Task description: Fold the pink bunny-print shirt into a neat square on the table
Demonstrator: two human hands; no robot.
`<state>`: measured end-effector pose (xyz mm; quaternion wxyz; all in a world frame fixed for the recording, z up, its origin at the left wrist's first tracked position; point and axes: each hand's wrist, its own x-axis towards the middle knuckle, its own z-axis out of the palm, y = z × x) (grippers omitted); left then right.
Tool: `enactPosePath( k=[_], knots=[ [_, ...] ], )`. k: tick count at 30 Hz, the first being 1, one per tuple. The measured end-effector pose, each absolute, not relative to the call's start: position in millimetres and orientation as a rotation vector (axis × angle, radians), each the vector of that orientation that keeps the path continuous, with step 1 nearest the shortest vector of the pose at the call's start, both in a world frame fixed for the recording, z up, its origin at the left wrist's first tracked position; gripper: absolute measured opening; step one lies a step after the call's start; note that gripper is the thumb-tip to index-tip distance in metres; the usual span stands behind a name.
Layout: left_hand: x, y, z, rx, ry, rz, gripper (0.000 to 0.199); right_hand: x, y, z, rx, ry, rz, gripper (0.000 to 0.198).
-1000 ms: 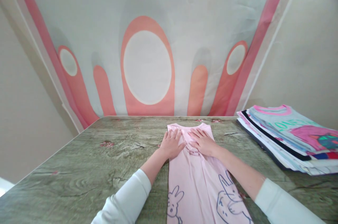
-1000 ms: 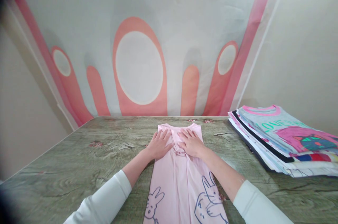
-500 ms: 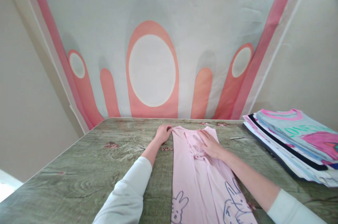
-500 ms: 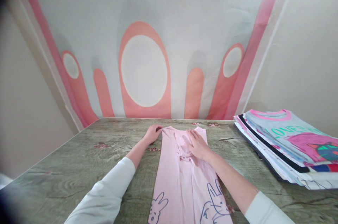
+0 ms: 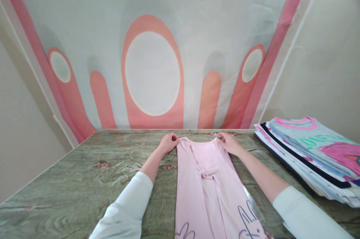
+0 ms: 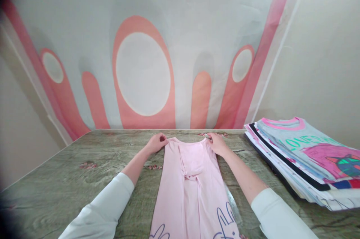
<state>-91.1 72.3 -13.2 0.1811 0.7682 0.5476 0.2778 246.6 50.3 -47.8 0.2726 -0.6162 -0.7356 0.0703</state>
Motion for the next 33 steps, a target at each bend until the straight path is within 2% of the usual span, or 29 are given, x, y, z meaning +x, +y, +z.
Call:
enactPosePath(
  k=[3,8,12,18,21,26,33],
  knots=[
    [-89,75,-15,2.123,1.460,0.849,0.017,253,55,-44,-1.625,-2.009,0.325,0.035],
    [-88,81,-21,2.079,1.415,0.865,0.023,266,61,-40,-1.739,-1.992,0.440,0.046],
    [-89,83,-22,2.124,1.437,0.857,0.018,266,62,-40,-1.792,-2.012,0.418,0.041],
    [-85,75,-21,2.290,1.472,0.835,0.014,261,62,-43,-1.705,-1.997,0.360,0.021],
    [-83,70,-21,2.365,1.486,0.814,0.013,262,62,-46,-1.664,-1.956,0.374,0.021],
    [-85,66,-19,2.423,1.538,0.780,0.016,264,62,-54,-1.544,-1.837,0.566,0.036],
    [-78,52,-6,2.589,1.626,0.790,0.023,262,61,-57,-1.457,-1.752,0.545,0.027]
  ],
)
